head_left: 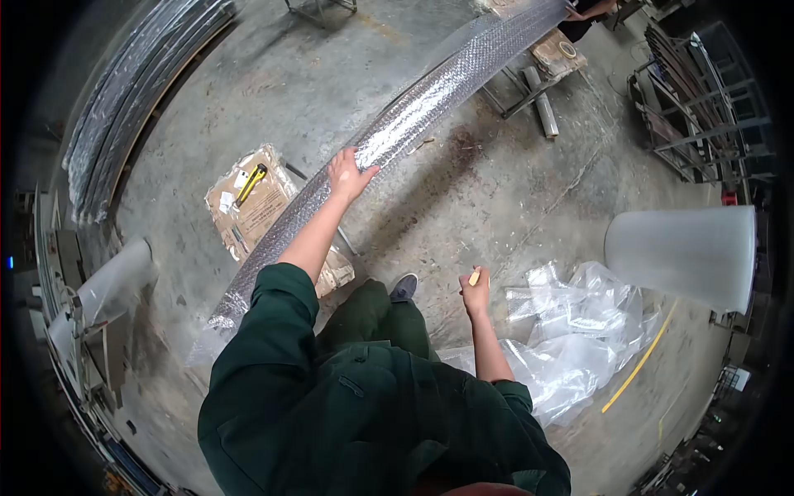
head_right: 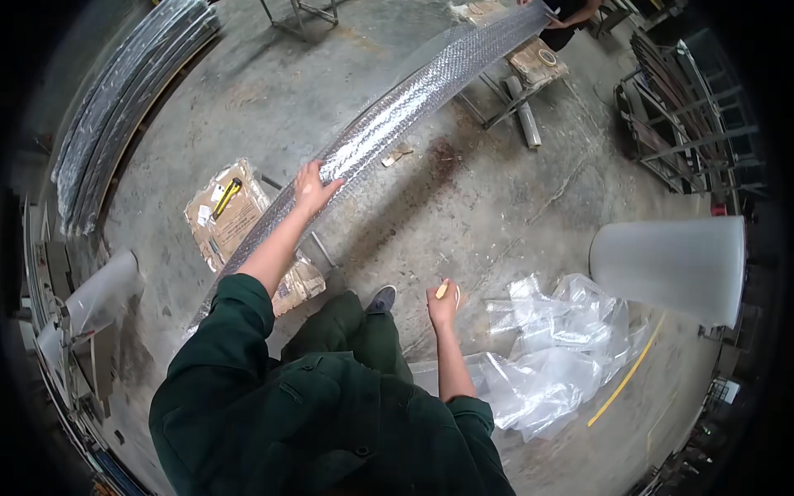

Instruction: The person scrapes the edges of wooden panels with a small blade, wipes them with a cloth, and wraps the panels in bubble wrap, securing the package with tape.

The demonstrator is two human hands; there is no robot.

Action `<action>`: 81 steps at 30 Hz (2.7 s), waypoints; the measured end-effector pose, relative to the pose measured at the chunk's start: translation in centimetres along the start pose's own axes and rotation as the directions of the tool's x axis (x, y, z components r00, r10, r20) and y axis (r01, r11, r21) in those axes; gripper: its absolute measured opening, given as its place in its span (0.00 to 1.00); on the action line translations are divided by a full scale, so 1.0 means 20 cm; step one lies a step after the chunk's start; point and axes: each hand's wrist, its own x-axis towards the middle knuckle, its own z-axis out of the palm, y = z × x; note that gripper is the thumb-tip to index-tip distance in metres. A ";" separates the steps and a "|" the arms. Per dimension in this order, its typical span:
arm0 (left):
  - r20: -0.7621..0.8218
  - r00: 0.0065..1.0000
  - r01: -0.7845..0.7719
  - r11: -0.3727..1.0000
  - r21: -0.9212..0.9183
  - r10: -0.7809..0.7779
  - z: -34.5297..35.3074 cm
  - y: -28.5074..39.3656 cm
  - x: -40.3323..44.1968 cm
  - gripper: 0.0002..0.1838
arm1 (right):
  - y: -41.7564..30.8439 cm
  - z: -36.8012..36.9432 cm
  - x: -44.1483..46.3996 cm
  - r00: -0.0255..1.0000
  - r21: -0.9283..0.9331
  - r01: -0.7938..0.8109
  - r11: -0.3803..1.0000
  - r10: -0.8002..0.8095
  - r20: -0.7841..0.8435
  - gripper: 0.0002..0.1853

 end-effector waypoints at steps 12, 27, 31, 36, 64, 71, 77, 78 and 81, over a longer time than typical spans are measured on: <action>0.077 0.988 0.134 0.991 0.005 -0.134 0.30 0.08 0.69 0.36 | -1.29 0.38 1.25 0.808 -0.300 0.582 0.756 -0.497 0.315 0.20; 0.095 0.954 0.300 0.900 -0.316 -0.285 0.34 0.08 0.97 0.04 | -1.80 0.80 2.03 0.246 -0.133 0.966 0.223 -0.622 0.743 0.16; 0.127 0.931 0.366 0.876 -0.315 -0.343 0.31 0.18 0.92 0.04 | -1.79 0.86 2.07 0.233 -0.096 0.964 0.246 -0.622 0.748 0.15; 0.086 0.964 0.264 0.932 -0.248 -0.250 0.40 0.29 0.81 0.05 | -1.76 0.85 2.08 0.270 -0.104 0.950 0.296 -0.604 0.750 0.13; 0.540 0.515 0.788 0.119 -0.604 -0.666 0.75 0.14 0.87 0.08 | -1.86 0.79 1.82 0.403 -0.219 -0.240 0.946 0.302 0.864 0.35; 0.132 0.687 0.727 0.675 -0.125 -0.715 0.61 0.36 0.94 0.06 | -1.59 0.62 1.85 0.283 -0.313 -0.545 0.778 0.522 0.804 0.09; 0.045 0.704 0.697 0.679 -0.230 -0.709 0.63 0.35 0.89 0.25 | -1.45 0.60 1.88 0.162 -0.410 -0.535 0.739 0.566 0.808 0.13; 0.032 0.671 0.720 0.642 -0.263 -0.741 0.64 0.35 0.89 0.30 | -1.44 0.61 1.88 0.174 -0.407 -0.526 0.747 0.563 0.808 0.13; 0.094 0.775 0.632 0.767 -0.115 -0.625 0.52 0.40 0.92 0.47 | -1.45 0.61 1.86 0.197 -0.367 -0.558 0.744 0.548 0.813 0.14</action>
